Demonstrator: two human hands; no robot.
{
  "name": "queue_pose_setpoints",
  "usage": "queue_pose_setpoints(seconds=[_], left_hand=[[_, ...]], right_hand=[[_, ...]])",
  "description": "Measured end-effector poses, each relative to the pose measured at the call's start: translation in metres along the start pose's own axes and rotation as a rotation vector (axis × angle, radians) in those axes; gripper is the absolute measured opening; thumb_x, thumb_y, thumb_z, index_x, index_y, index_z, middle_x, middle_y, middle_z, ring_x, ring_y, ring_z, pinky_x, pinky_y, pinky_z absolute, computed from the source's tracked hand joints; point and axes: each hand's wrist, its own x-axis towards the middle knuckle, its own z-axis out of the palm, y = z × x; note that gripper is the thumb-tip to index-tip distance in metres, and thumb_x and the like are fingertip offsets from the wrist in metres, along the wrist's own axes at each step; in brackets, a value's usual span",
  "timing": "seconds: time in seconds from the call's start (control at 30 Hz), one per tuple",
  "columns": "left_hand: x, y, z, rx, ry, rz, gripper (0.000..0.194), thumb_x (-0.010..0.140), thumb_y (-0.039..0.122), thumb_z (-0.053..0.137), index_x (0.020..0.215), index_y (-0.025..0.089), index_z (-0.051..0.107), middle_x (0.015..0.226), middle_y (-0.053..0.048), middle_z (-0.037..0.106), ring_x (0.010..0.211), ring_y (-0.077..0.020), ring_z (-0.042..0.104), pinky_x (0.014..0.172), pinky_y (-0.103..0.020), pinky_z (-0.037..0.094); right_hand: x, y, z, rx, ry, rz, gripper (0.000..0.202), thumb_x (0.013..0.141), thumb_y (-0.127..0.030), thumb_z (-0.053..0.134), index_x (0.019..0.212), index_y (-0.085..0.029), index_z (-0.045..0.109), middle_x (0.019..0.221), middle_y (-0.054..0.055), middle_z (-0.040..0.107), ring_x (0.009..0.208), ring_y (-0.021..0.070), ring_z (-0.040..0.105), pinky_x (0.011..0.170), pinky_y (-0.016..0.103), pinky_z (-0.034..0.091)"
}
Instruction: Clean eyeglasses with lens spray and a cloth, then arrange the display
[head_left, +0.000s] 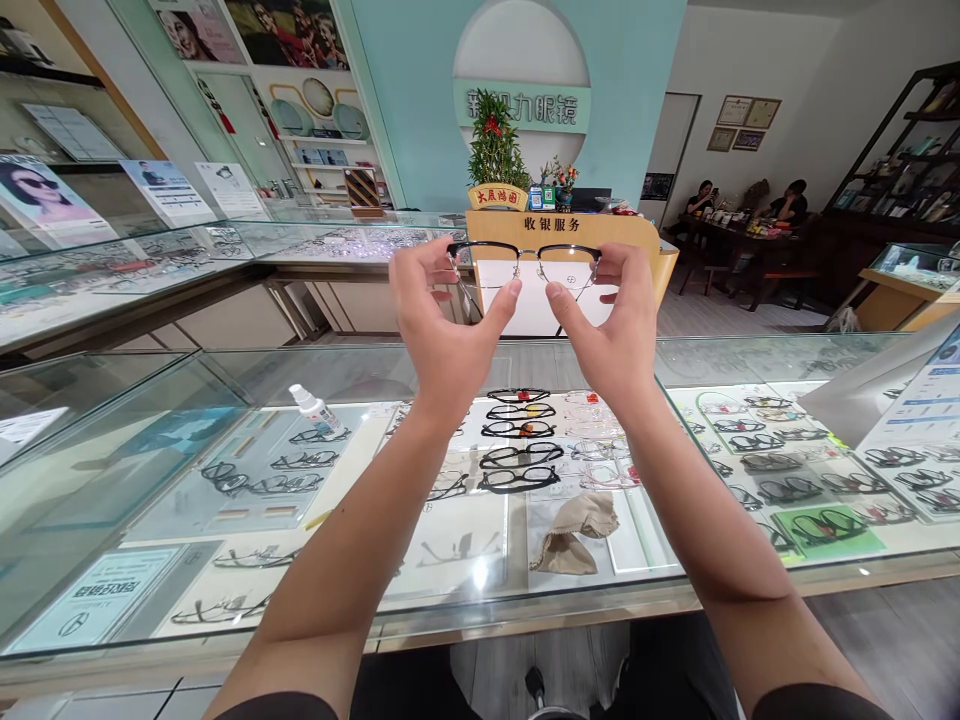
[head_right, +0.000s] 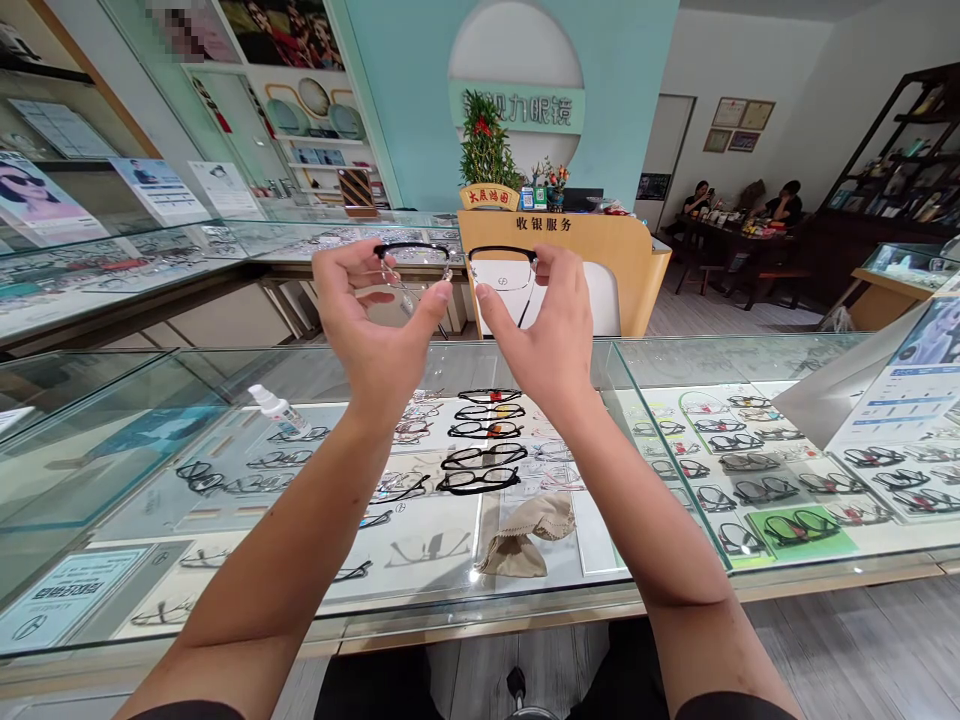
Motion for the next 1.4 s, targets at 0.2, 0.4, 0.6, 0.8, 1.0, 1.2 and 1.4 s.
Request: queue_pose_setpoints(seconds=[0.2,0.4,0.6,0.8,1.0,1.2,1.4], left_hand=[[0.0010,0.0022,-0.0014,-0.013,-0.001,-0.008,0.072,0.088,0.061,0.090,0.144,0.032,0.055,0.138,-0.010,0.064,0.133,-0.0339,0.067,0.112,-0.057,0.059],[0.0012,0.0033,-0.0018,0.000,0.005,-0.007,0.070,0.089,0.062,0.089,0.143,0.033,0.056,0.136,-0.010,0.066,0.131,-0.0334,0.068,0.112,-0.057,0.060],[0.0012,0.0026,-0.0016,-0.006,-0.021,-0.016,0.068,0.090,0.063,0.088,0.143,0.032,0.057,0.135,-0.010,0.068,0.132,-0.0333,0.068,0.115,-0.057,0.058],[0.0024,0.0077,-0.0027,-0.004,-0.046,-0.060,0.067,0.090,0.069,0.085,0.140,0.031,0.059,0.132,-0.009,0.073,0.119,-0.0312,0.075,0.105,-0.055,0.062],[0.0035,0.0065,-0.0009,-0.060,-0.071,-0.051,0.065,0.091,0.070,0.084,0.139,0.031,0.062,0.133,-0.009,0.074,0.122,-0.0315,0.075,0.107,-0.054,0.062],[0.0030,0.0039,0.0013,-0.073,-0.076,-0.045,0.064,0.092,0.069,0.083,0.138,0.030,0.062,0.130,-0.009,0.076,0.119,-0.0305,0.077,0.104,-0.051,0.062],[0.0028,0.0038,0.0023,-0.061,-0.060,-0.058,0.065,0.090,0.068,0.085,0.136,0.029,0.063,0.127,-0.009,0.077,0.113,-0.0296,0.079,0.099,-0.050,0.063]], right_hand=[[0.0000,0.0002,0.0000,-0.014,-0.012,0.011,0.059,0.104,-0.070,0.065,0.146,-0.033,0.049,0.136,0.013,0.067,0.119,0.0306,0.067,0.099,0.055,0.062],[-0.0002,-0.0013,0.0006,-0.013,0.002,0.029,0.057,0.103,-0.068,0.068,0.143,-0.032,0.050,0.132,0.012,0.068,0.117,0.0304,0.068,0.097,0.054,0.062],[-0.0009,0.0009,0.0004,-0.036,-0.014,0.038,0.061,0.104,-0.070,0.065,0.149,-0.032,0.049,0.134,0.013,0.066,0.119,0.0310,0.067,0.097,0.053,0.060],[0.0004,-0.0027,-0.0027,-0.029,0.004,0.029,0.063,0.103,-0.069,0.067,0.151,-0.032,0.049,0.137,0.013,0.063,0.127,0.0338,0.065,0.104,0.058,0.057],[0.0015,-0.0068,-0.0040,-0.032,0.034,-0.008,0.062,0.103,-0.065,0.069,0.153,-0.033,0.048,0.139,0.014,0.061,0.136,0.0384,0.062,0.108,0.065,0.057],[0.0022,-0.0071,-0.0046,-0.034,0.056,-0.026,0.059,0.103,-0.063,0.070,0.149,-0.033,0.050,0.136,0.015,0.061,0.133,0.0382,0.063,0.107,0.065,0.058],[0.0018,-0.0079,-0.0046,-0.010,0.048,-0.018,0.060,0.104,-0.063,0.069,0.153,-0.035,0.048,0.139,0.016,0.060,0.142,0.0407,0.059,0.112,0.067,0.056]])
